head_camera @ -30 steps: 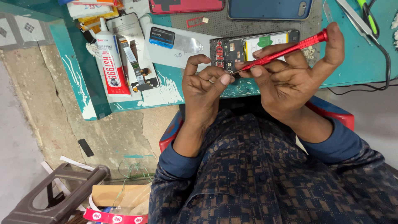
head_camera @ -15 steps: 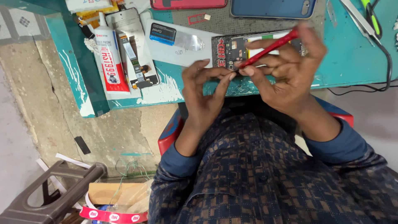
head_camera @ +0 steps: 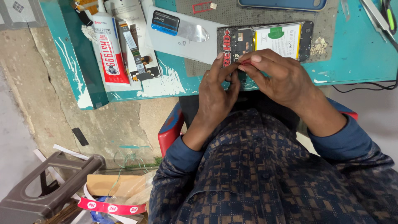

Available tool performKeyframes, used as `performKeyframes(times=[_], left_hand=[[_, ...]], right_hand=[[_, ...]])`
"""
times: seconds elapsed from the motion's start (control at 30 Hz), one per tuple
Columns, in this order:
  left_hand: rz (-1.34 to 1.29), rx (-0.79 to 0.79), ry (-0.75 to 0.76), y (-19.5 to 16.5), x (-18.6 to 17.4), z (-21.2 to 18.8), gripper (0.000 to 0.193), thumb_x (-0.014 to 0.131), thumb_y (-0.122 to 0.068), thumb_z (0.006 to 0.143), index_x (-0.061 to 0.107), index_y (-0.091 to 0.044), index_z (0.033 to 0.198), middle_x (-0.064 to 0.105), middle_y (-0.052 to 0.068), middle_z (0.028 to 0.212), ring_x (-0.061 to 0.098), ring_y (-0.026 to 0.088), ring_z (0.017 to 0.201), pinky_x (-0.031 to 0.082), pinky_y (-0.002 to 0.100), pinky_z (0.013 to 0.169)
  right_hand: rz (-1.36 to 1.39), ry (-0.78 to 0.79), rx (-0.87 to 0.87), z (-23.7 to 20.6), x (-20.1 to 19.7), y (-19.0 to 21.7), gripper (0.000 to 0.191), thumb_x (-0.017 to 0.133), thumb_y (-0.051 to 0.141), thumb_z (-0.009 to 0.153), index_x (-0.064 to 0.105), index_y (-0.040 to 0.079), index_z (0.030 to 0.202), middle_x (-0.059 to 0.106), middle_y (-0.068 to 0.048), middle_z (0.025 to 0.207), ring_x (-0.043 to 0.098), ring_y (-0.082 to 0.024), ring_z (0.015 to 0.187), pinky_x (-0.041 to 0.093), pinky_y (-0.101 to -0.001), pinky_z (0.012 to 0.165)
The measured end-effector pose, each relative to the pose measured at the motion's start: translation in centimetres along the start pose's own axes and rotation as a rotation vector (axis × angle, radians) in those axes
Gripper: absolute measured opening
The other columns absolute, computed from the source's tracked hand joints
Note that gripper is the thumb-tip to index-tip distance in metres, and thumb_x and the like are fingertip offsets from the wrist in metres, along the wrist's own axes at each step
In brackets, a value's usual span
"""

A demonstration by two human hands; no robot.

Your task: The person tests a smartphone by dialing a number, then disassembles it by removing the back cover and prying open internal components. They use a red screwdriver to adjust parts inside the phone and reattach the back cover, completing the reassembly.

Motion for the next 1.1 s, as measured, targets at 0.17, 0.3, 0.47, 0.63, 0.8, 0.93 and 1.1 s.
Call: performKeyframes(times=[0.17, 0.3, 0.47, 0.63, 0.8, 0.93, 1.1], left_hand=[[0.051, 0.035, 0.001, 0.0, 0.2, -0.2, 0.08, 0.07, 0.01, 0.096, 0.018, -0.003, 0.155, 0.071, 0.009, 0.121, 0.066, 0.024, 0.084, 0.049, 0.035, 0.074], [0.106, 0.071, -0.015, -0.1, 0.2, -0.1, 0.075, 0.071, 0.012, 0.095, 0.022, -0.002, 0.151, 0.07, 0.013, 0.126, 0.068, 0.026, 0.083, 0.047, 0.038, 0.072], [0.127, 0.085, -0.023, -0.2, 0.2, -0.3, 0.075, 0.073, 0.011, 0.094, 0.024, -0.002, 0.15, 0.067, 0.017, 0.128, 0.071, 0.026, 0.084, 0.047, 0.038, 0.071], [0.037, 0.036, -0.007, 0.0, 0.2, -0.4, 0.081, 0.072, 0.01, 0.097, 0.017, 0.0, 0.156, 0.07, 0.009, 0.125, 0.073, 0.023, 0.096, 0.049, 0.034, 0.075], [0.005, 0.009, -0.034, 0.3, 0.2, -0.8, 0.082, 0.071, 0.007, 0.098, 0.014, -0.002, 0.157, 0.071, 0.012, 0.123, 0.073, 0.028, 0.102, 0.054, 0.035, 0.087], [-0.059, -0.073, -0.017, 1.2, 0.9, -1.4, 0.082, 0.072, 0.004, 0.102, 0.014, -0.001, 0.159, 0.071, 0.012, 0.124, 0.074, 0.026, 0.104, 0.059, 0.032, 0.089], [-0.121, -0.144, 0.004, 1.8, 0.8, -1.0, 0.088, 0.078, -0.001, 0.1, 0.013, -0.001, 0.159, 0.064, 0.013, 0.138, 0.068, 0.022, 0.104, 0.057, 0.03, 0.086]], right_hand=[[-0.006, -0.004, -0.001, 0.0, 0.0, 0.1, 0.082, 0.078, 0.0, 0.104, 0.022, 0.024, 0.159, 0.071, -0.016, 0.121, 0.076, -0.032, 0.107, 0.065, -0.0375, 0.079], [-0.014, 0.015, 0.019, 0.0, 0.1, 0.0, 0.081, 0.078, 0.0, 0.103, 0.023, 0.023, 0.158, 0.072, -0.016, 0.12, 0.075, -0.032, 0.107, 0.065, -0.0381, 0.08], [0.0, 0.007, -0.015, 0.0, 0.1, 0.1, 0.081, 0.077, -0.001, 0.105, 0.021, 0.022, 0.159, 0.071, -0.016, 0.121, 0.075, -0.032, 0.11, 0.064, -0.0366, 0.078], [0.001, 0.007, -0.024, -0.1, 0.3, 0.0, 0.082, 0.076, -0.001, 0.106, 0.02, 0.023, 0.16, 0.071, -0.016, 0.122, 0.075, -0.032, 0.111, 0.064, -0.0365, 0.08], [0.043, 0.007, 0.008, 0.0, 0.5, -0.3, 0.083, 0.074, -0.003, 0.104, 0.02, 0.025, 0.159, 0.072, -0.016, 0.122, 0.075, -0.032, 0.111, 0.066, -0.0392, 0.087], [0.064, 0.028, 0.015, 0.6, 0.4, 0.0, 0.08, 0.072, -0.004, 0.105, 0.02, 0.024, 0.159, 0.071, -0.016, 0.125, 0.075, -0.032, 0.113, 0.066, -0.0384, 0.088], [0.082, 0.035, -0.055, 1.1, -0.2, 0.7, 0.075, 0.067, -0.007, 0.102, 0.02, 0.019, 0.153, 0.067, -0.023, 0.128, 0.07, -0.036, 0.115, 0.063, -0.0388, 0.086]])
Point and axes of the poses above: each hand's wrist, its own z-axis towards the middle knuckle, its own x-axis out of the palm, y = z × x, the point moved 8 cm from there along z, towards the middle knuckle
